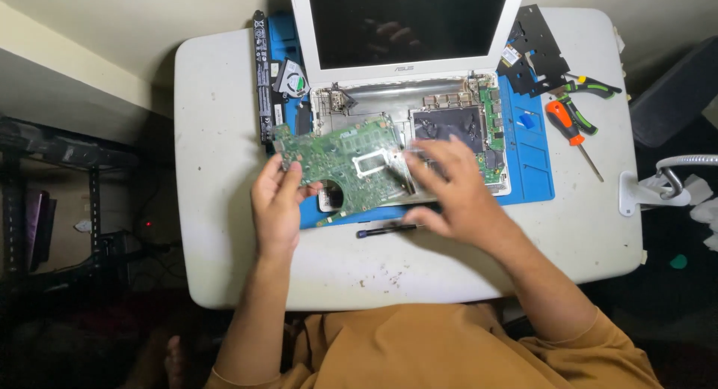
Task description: Disassembling a laptop to clean the motherboard with a brush and then reassembling it.
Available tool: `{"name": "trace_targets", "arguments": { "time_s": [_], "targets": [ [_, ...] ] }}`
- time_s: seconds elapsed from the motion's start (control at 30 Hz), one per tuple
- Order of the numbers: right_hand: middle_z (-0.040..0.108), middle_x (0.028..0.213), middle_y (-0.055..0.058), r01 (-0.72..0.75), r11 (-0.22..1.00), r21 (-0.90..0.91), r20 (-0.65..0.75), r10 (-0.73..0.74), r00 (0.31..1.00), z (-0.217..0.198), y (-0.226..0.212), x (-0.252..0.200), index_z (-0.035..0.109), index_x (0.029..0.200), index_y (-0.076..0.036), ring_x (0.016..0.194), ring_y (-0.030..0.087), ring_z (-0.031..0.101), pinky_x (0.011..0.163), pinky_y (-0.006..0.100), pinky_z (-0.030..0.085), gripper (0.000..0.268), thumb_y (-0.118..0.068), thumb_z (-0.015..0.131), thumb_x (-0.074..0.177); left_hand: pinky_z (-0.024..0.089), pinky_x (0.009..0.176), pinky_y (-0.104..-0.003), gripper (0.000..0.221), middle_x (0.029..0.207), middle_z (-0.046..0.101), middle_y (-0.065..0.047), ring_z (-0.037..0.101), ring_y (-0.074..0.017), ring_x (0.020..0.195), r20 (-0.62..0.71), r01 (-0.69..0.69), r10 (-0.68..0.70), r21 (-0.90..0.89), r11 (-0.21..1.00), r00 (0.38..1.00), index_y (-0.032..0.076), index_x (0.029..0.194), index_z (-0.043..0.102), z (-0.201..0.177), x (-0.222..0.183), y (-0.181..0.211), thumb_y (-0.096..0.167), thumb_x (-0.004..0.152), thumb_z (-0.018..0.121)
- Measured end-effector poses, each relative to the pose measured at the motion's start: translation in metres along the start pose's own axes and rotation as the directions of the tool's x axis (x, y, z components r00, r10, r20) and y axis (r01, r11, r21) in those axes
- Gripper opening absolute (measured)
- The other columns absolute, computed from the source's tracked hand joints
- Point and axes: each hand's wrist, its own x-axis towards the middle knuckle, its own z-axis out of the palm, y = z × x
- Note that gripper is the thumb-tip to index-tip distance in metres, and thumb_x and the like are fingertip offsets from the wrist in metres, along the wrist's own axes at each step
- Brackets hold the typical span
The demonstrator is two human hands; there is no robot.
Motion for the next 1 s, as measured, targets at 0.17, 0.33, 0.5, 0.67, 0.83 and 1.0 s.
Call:
{"name": "trace_targets", "arguments": {
  "time_s": [0.17, 0.33, 0.5, 0.67, 0.83, 1.0],
  "targets": [
    [0.060, 0.137, 0.018, -0.311, 0.945, 0.102, 0.153, 0.294, 0.943, -0.035, 0.021, 0.007, 0.055, 0.149, -0.004, 0.126, 0.041, 0.058, 0.109, 0.056, 0.040, 0.066, -0.025, 0.077, 0.090, 0.067, 0.065, -0.031, 0.043, 0.106, 0.066, -0.020, 0.076, -0.0290, 0.071, 0.008, -0.041, 0.040, 0.053, 0.998, 0.999, -0.009, 0.140, 0.049, -0.007, 0.027, 0.005, 0.012, 0.104, 0.059],
    [0.067, 0.131, 0.013, -0.405, 0.910, 0.083, 0.338, 0.357, 0.871, -0.029, 0.020, 0.006, 0.060, 0.144, -0.010, 0.126, 0.036, 0.060, 0.111, 0.055, 0.038, 0.067, -0.024, 0.084, 0.083, 0.068, 0.065, -0.032, 0.045, 0.104, 0.068, -0.020, 0.077, -0.0304, 0.070, 0.066, -0.023, 0.016, 0.104, 0.994, 0.998, -0.010, 0.142, 0.047, 0.019, 0.032, 0.007, 0.012, 0.104, 0.057],
    [0.073, 0.120, 0.010, -0.359, 0.933, -0.001, 0.318, 0.341, 0.885, -0.027, 0.022, 0.004, 0.068, 0.131, -0.010, 0.119, 0.031, 0.064, 0.117, 0.057, 0.029, 0.045, -0.022, 0.080, 0.089, 0.069, 0.068, -0.035, 0.050, 0.096, 0.069, -0.022, 0.078, -0.0344, 0.072, 0.110, 0.011, -0.033, 0.194, 0.981, 0.993, -0.012, 0.146, 0.042, 0.036, 0.028, 0.016, 0.012, 0.104, 0.056],
    [0.075, 0.112, 0.009, -0.389, 0.915, 0.104, 0.305, 0.342, 0.889, -0.031, 0.026, 0.007, 0.065, 0.133, -0.008, 0.111, 0.031, 0.069, 0.115, 0.057, 0.034, 0.042, -0.006, 0.069, 0.091, 0.069, 0.069, -0.034, 0.048, 0.095, 0.069, -0.022, 0.078, -0.0327, 0.072, 0.129, 0.006, -0.036, 0.224, 0.975, 0.991, -0.011, 0.144, 0.043, 0.042, 0.035, 0.016, 0.012, 0.104, 0.055],
    [0.072, 0.101, 0.010, -0.363, 0.916, 0.171, 0.295, 0.304, 0.906, -0.025, 0.029, 0.007, 0.063, 0.133, -0.002, 0.091, 0.032, 0.071, 0.100, 0.053, 0.049, 0.054, 0.010, 0.059, 0.081, 0.070, 0.068, -0.034, 0.043, 0.096, 0.070, -0.023, 0.079, -0.0320, 0.072, 0.159, -0.012, -0.034, 0.279, 0.960, 0.987, -0.009, 0.142, 0.044, 0.044, 0.037, 0.015, 0.011, 0.105, 0.054],
    [0.054, 0.132, 0.020, -0.341, 0.932, 0.124, 0.307, 0.291, 0.906, -0.027, 0.013, 0.032, 0.051, 0.147, -0.001, 0.099, 0.039, 0.069, 0.088, 0.052, 0.056, 0.067, -0.011, 0.079, 0.087, 0.071, 0.072, -0.033, 0.047, 0.098, 0.068, -0.020, 0.080, -0.0267, 0.073, 0.174, 0.007, -0.064, 0.308, 0.951, 0.983, -0.010, 0.143, 0.038, 0.051, 0.047, 0.023, 0.012, 0.105, 0.054]
  ]
}}
